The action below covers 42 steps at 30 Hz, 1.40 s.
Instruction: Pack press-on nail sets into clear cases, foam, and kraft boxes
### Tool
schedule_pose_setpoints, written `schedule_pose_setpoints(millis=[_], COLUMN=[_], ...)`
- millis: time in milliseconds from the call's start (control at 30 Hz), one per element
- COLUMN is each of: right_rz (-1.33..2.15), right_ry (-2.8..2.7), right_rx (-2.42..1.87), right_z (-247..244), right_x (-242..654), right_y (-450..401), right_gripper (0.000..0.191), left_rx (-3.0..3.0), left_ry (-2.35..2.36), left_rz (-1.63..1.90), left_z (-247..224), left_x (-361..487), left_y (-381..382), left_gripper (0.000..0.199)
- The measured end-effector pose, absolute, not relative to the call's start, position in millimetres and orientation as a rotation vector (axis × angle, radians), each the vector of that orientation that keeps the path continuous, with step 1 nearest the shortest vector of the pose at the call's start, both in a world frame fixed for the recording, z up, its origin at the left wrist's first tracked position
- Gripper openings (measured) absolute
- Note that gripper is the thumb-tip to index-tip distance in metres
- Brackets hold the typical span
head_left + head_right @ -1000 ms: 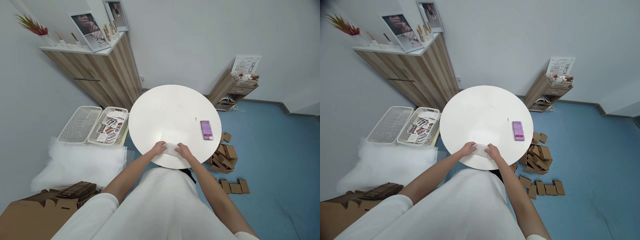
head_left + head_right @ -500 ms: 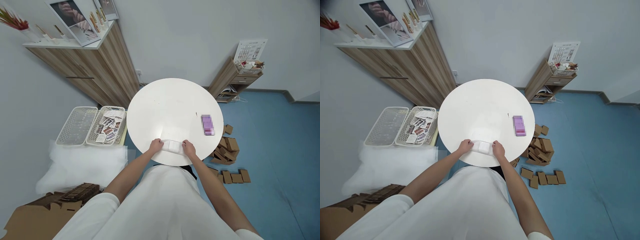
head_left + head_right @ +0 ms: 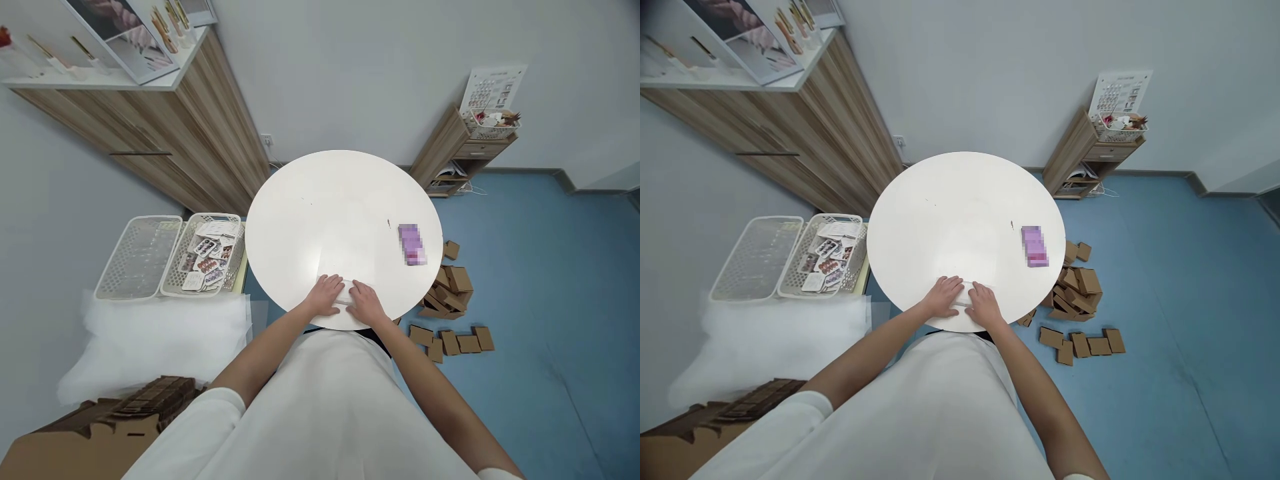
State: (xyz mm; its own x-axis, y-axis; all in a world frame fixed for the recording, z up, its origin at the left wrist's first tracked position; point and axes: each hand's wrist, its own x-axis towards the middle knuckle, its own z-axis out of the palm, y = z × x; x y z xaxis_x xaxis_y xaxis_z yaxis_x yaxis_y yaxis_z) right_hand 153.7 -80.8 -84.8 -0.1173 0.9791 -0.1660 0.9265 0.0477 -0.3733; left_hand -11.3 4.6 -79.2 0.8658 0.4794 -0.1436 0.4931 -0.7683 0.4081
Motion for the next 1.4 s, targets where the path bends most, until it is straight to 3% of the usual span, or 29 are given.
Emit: schedule_pose_setpoints(millis=[200,467,700,867,1000,1233,1400], right_rz=[0.689,1.097,1.105,1.181,1.182,1.004,0.943], right_ry=[-2.197,-1.956,-1.804,-1.607,-1.385,-1.123,-1.066], right_rx=[-2.005,-1.969,-2.010,-2.079,-2.101,-2.253,-2.255], right_z=[-84,-63,-62,-71,-83,-100,-103], right_x=[154,162,178,184,188,199,204], right_y=[-85,-82,-54,-44,-41,-46,-61], right_gripper=[0.029,0.025,0.024,0.036,0.033,0.027,0.034], left_rx=[2.517,2.280,1.986,1.794,1.705,1.643,1.705], left_ry=[0.760,0.776,0.940,1.107,1.307,1.428,1.437], left_rz=[-0.064,-0.113,-0.007,0.051,0.080,0.106,0.047], left_z=[-82,-75,-76,-89,-101,-105,-101], left_x=[-6,-14,-26,-38,-41,-43,-47], left_y=[-1,3,30,42,45,43,40], left_gripper=[0.042,0.034,0.038,0.029,0.023,0.015,0.014])
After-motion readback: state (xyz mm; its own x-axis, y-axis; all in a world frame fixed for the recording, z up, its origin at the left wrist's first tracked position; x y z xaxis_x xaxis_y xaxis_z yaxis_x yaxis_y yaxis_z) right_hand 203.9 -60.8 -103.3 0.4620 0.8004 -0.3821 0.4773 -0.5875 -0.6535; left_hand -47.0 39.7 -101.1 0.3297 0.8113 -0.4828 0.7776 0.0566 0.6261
